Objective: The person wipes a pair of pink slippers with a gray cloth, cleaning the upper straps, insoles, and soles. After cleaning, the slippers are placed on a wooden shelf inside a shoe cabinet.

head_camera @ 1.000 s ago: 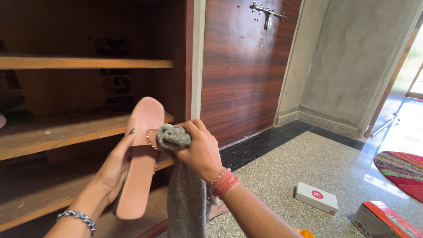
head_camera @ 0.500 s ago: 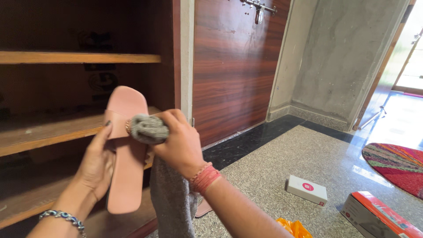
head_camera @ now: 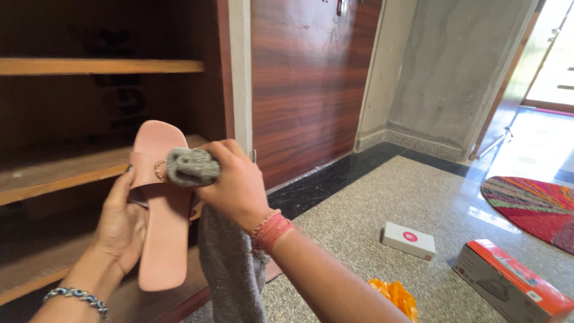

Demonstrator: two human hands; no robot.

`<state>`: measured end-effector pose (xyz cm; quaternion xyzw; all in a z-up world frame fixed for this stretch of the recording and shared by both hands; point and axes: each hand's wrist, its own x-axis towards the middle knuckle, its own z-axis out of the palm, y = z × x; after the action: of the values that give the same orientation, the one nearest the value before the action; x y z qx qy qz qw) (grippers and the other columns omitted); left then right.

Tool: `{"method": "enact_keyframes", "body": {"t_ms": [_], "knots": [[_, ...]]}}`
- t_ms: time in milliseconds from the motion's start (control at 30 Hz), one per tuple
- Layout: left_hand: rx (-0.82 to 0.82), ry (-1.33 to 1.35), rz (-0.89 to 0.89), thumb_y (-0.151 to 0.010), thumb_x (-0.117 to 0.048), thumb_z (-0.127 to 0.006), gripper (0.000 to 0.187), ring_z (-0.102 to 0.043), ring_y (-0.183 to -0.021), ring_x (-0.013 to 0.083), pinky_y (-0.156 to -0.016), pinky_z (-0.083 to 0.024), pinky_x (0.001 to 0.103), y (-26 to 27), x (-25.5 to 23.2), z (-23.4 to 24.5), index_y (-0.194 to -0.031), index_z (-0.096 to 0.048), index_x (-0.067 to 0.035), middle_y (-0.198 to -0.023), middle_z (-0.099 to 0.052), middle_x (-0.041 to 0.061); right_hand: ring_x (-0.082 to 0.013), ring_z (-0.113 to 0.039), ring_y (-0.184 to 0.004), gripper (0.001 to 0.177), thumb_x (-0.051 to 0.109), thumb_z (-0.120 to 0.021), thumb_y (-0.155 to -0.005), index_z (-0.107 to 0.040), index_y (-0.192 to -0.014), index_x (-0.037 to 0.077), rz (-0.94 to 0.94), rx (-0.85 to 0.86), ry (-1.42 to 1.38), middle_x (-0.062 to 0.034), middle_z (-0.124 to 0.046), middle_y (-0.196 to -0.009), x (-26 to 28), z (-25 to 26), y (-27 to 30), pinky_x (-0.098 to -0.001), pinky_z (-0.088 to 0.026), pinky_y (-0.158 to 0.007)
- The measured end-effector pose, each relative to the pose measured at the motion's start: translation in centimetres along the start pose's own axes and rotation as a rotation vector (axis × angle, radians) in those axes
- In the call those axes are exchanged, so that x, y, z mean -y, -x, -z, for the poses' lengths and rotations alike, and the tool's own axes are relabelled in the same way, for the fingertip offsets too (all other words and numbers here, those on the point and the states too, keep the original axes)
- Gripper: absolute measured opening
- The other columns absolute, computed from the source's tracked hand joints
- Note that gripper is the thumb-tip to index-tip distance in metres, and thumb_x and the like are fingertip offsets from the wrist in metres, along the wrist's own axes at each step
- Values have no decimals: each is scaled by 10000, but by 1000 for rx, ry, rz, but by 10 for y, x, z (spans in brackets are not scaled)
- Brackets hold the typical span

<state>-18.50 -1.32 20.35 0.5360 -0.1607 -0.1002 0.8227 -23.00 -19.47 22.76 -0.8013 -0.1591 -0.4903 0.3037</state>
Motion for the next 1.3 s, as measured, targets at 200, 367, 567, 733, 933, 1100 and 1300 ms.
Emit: {"method": "enact_keyframes", "body": {"t_ms": [200, 367, 567, 733, 933, 1100, 1300], "knots": [[-51, 41, 27, -916, -657, -338, 797, -643, -1058, 396, -897, -534, 515, 7, -11, -1, -1416, -524, -65, -1261, -656, 233, -357, -675, -1020, 467, 212, -806, -686, -689, -1132, 137, -115, 49, 41, -103, -660, -1126, -15, 4, 7, -440, -553, -865], [35, 74, -42, -913, -666, -337, 811, -654, -1123, 331, -907, -562, 476, 4, -7, -2, -1449, -506, -81, -1315, -644, 196, -348, -682, -1023, 455, 213, -802, -694, -693, -1128, 133, -107, 41, 38, -105, -660, -1102, -13, 3, 5, -436, -560, -871], [0, 46, -19, -919, -634, -346, 780, -665, -1155, 298, -970, -561, 452, 4, -2, -5, -1463, -476, -90, -1294, -654, 197, -336, -688, -1040, 421, 230, -803, -745, -678, -1134, 128, -4, -9, -13, -97, -662, -1144, 3, -3, 4, -422, -565, -878], [-25, 103, -43, -908, -638, -325, 789, -679, -1090, 327, -944, -563, 488, 11, -14, -5, -1445, -483, -82, -1260, -659, 216, -332, -689, -1026, 451, 196, -792, -710, -680, -1143, 134, -86, 41, 0, -91, -666, -1141, -14, -4, 10, -418, -562, -875], [51, 154, -67, -926, -663, -337, 832, -667, -1024, 340, -906, -557, 496, 4, -13, -6, -1422, -515, -20, -1225, -654, 222, -333, -691, -1018, 438, 181, -790, -691, -685, -1115, 140, -138, 44, 39, -91, -668, -1106, -11, -1, 3, -421, -557, -886], [34, 168, -59, -921, -604, -389, 731, -646, -1170, 247, -1014, -522, 420, 3, -8, -4, -1428, -502, -89, -1291, -663, 128, -334, -703, -1009, 408, 208, -803, -709, -699, -1098, 142, -70, -27, -24, -80, -689, -1126, 11, 8, -7, -417, -570, -862], [65, 62, -10, -925, -612, -388, 723, -655, -1150, 264, -994, -523, 419, 3, -9, -6, -1410, -527, -95, -1298, -670, 156, -352, -693, -1009, 425, 224, -808, -722, -693, -1124, 147, -29, 7, -7, -101, -677, -1124, 14, 6, -2, -429, -564, -854]]}}
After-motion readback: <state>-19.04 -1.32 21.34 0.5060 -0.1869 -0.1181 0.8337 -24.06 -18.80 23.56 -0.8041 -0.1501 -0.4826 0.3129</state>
